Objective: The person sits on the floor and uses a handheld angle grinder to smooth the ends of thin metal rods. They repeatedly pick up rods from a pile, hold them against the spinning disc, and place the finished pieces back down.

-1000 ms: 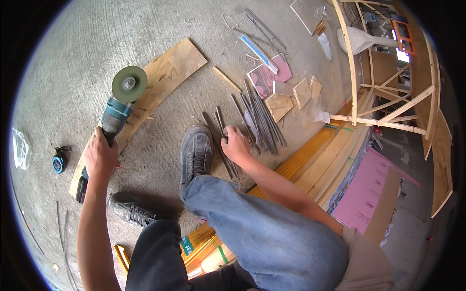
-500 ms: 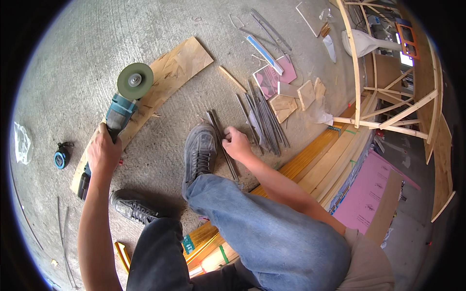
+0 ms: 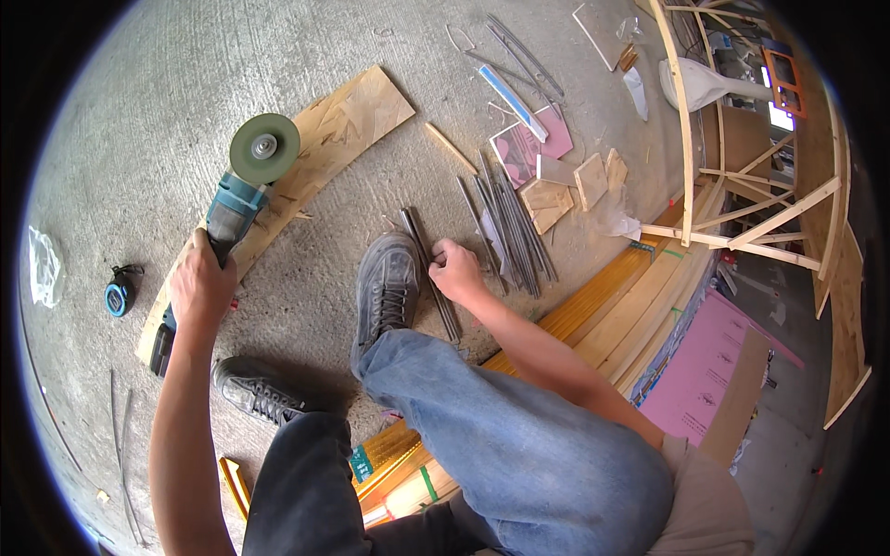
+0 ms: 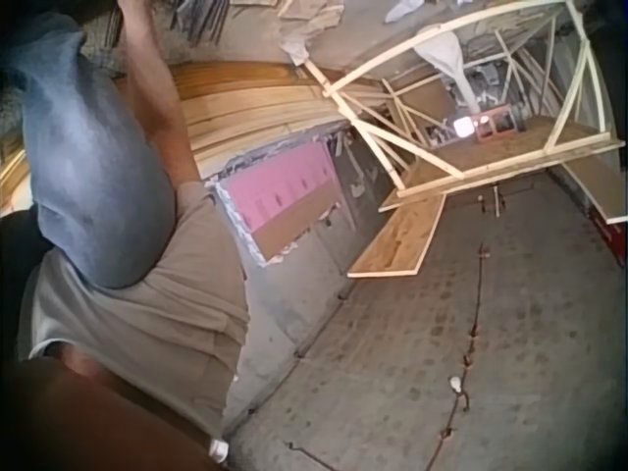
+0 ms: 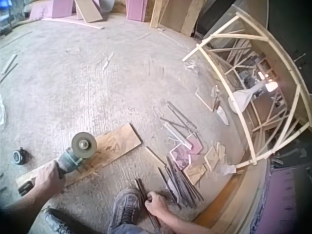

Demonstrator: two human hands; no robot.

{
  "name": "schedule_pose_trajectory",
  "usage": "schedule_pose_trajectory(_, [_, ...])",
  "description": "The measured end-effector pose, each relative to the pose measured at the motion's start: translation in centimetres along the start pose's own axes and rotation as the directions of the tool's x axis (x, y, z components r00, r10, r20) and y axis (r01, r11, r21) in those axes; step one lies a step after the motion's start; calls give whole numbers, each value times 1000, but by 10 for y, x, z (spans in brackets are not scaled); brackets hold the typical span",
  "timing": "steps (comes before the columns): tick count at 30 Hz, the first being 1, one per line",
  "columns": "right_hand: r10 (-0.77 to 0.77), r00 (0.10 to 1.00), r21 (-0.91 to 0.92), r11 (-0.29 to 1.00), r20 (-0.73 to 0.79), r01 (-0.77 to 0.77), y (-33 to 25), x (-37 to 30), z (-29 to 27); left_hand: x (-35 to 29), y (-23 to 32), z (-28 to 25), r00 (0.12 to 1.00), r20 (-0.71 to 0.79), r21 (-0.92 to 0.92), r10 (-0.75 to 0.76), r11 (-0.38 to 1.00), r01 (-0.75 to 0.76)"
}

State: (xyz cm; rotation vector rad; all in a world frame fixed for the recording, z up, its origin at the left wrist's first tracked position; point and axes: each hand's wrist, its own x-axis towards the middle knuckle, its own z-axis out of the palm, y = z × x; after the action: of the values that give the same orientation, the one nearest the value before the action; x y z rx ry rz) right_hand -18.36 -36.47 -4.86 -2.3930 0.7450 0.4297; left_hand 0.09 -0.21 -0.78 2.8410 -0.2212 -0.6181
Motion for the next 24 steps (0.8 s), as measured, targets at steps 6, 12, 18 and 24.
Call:
schedule_pose_trajectory(6, [57, 995, -50, 997, 86, -53, -4, 2, -5, 0, 0, -1, 1000, 23, -2, -14, 1000, 14])
schedule_pose_trajectory(12, [-18, 1000, 55, 998, -12, 19, 11, -7, -16, -1, 2, -4, 1000, 3, 18, 0, 1000, 0])
schedule_pose_trajectory(18, [-28, 999, 258, 965, -41, 38, 24, 5, -33, -1, 4, -5, 999, -27, 26, 17, 1000, -16])
schedule_pose_trajectory(24, [-179, 982, 327, 933, 63, 149, -63, 43, -61, -2, 1, -4, 1000, -4, 19, -7, 1000, 7])
